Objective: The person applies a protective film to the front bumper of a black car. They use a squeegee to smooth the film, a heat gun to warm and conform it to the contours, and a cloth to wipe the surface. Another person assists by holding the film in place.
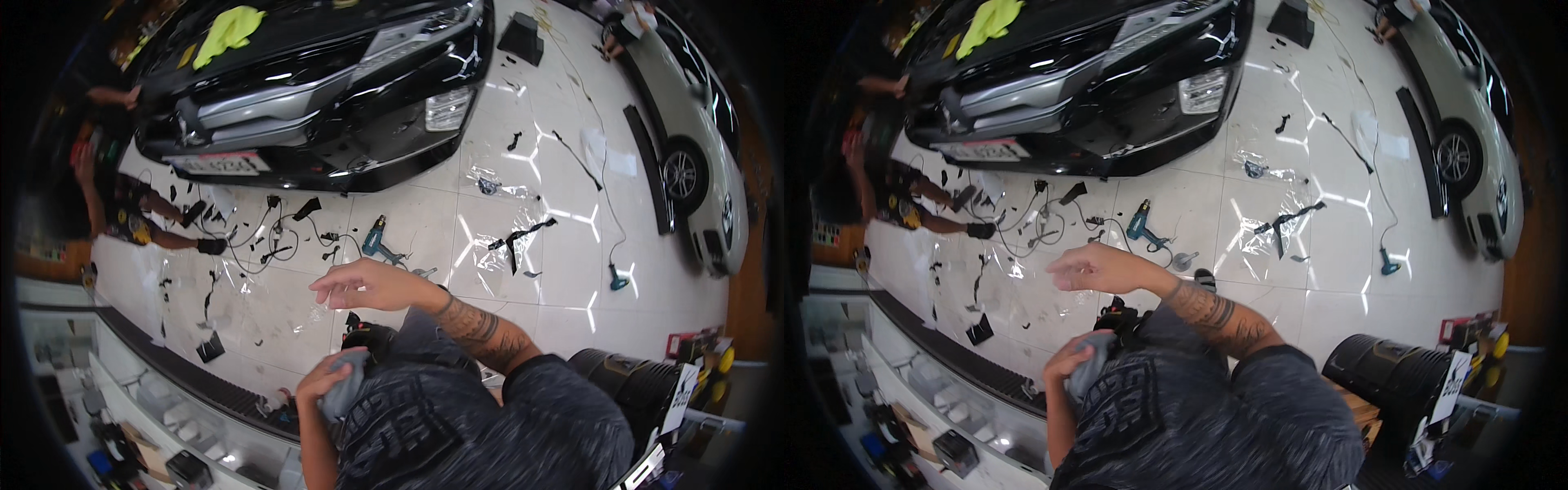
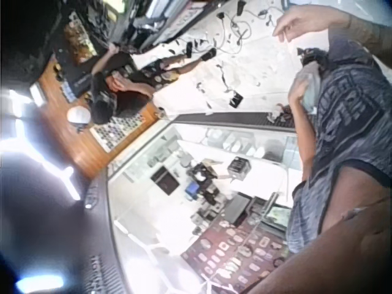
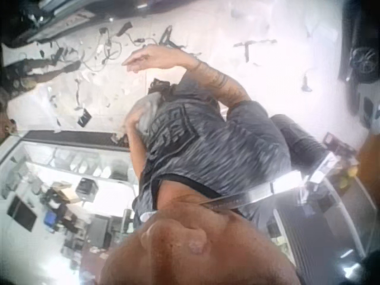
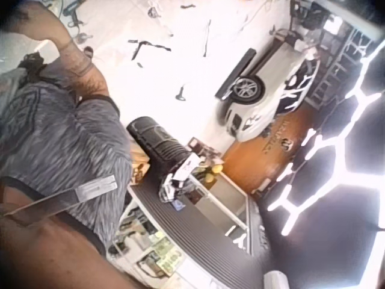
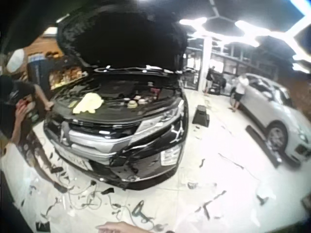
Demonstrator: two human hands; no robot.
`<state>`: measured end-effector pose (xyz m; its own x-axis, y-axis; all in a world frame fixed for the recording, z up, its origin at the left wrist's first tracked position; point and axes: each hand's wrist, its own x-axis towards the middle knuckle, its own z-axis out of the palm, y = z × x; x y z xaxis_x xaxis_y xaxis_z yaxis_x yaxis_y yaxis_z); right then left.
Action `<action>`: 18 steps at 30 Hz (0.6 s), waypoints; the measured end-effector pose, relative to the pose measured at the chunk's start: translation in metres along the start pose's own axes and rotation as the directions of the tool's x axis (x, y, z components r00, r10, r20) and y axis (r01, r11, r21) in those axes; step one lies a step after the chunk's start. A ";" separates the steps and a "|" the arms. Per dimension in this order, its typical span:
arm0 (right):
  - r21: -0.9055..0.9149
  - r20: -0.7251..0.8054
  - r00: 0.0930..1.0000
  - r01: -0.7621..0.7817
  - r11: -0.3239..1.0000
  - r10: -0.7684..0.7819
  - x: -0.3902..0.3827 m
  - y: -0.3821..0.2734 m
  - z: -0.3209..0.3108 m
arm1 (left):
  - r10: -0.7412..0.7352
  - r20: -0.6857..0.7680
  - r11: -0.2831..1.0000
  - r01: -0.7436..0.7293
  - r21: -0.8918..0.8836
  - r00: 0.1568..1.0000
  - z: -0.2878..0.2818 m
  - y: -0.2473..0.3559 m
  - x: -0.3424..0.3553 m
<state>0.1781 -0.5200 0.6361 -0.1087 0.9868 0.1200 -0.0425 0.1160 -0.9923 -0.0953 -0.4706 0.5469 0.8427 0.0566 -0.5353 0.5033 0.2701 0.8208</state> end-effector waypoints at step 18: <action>0.422 -0.665 0.745 0.318 0.849 0.052 -0.239 0.082 -0.233 | -0.640 -0.162 0.538 0.588 0.604 0.751 0.084 0.071 0.253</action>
<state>0.4319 -0.7201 0.5191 0.5775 0.8162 0.0179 -0.4901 0.3641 -0.7920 0.1693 -0.5175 0.4866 0.2802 0.0250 -0.9596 0.8818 -0.4016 0.2471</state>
